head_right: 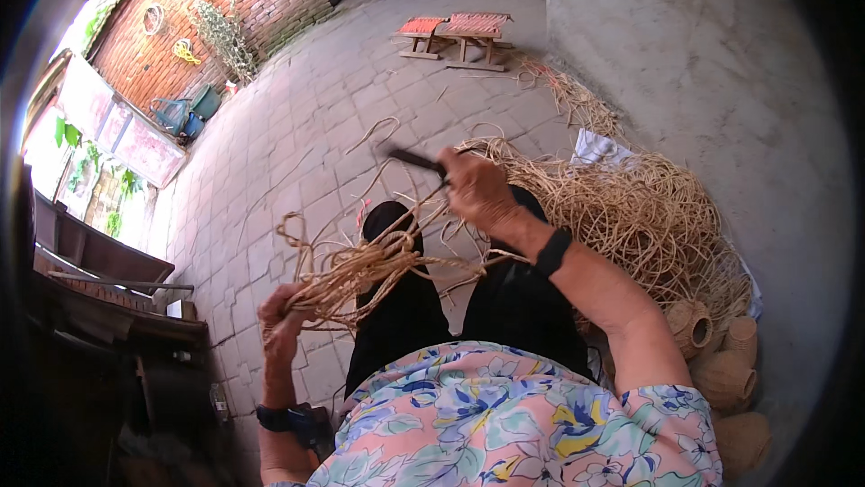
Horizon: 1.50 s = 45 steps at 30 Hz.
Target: Trimming and organizing long dried plant fibers using scissors in a courtyard.
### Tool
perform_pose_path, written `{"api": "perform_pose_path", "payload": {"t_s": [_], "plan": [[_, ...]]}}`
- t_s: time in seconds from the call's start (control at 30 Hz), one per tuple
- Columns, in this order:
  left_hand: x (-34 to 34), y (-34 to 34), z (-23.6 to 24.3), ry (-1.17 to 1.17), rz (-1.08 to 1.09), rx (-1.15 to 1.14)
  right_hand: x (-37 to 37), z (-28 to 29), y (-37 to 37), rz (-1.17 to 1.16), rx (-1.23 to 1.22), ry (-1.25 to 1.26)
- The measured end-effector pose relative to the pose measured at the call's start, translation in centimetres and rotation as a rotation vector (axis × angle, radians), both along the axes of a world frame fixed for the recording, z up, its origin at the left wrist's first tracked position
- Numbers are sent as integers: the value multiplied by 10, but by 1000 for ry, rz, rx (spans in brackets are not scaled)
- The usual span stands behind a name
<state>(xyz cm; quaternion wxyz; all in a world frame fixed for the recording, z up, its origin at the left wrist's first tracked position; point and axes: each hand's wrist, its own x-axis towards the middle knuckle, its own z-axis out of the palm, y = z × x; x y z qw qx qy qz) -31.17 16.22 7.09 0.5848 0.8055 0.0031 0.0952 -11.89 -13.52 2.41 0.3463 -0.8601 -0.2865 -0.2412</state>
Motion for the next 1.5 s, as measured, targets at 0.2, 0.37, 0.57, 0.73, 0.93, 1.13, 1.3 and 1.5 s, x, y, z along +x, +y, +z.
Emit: {"api": "perform_pose_path", "payload": {"t_s": [0.2, 0.37, 0.57, 0.73, 0.93, 1.13, 1.3, 1.5], "plan": [[6, 92, 13, -146, 110, -508, 64, -24, -114, -444, 72, 215], [17, 176, 5, -284, 318, -608, 94, -46, -274, -746, 143, 152], [39, 180, -20, -220, 368, -718, 63, -51, -394, -1029, 52, 187], [52, 127, 2, -163, 316, -689, 26, -56, -366, -947, -531, 422], [62, 92, 15, -162, 174, -670, 19, -64, -180, -361, 49, 434], [51, 82, 22, -125, 200, -706, -3, -47, -32, 52, -22, 545], [50, 77, 19, -81, 206, -773, -10, -48, 6, 317, 408, 793], [46, 70, 5, -69, -21, -881, -1, -26, 15, 622, 1405, 1172]]}}
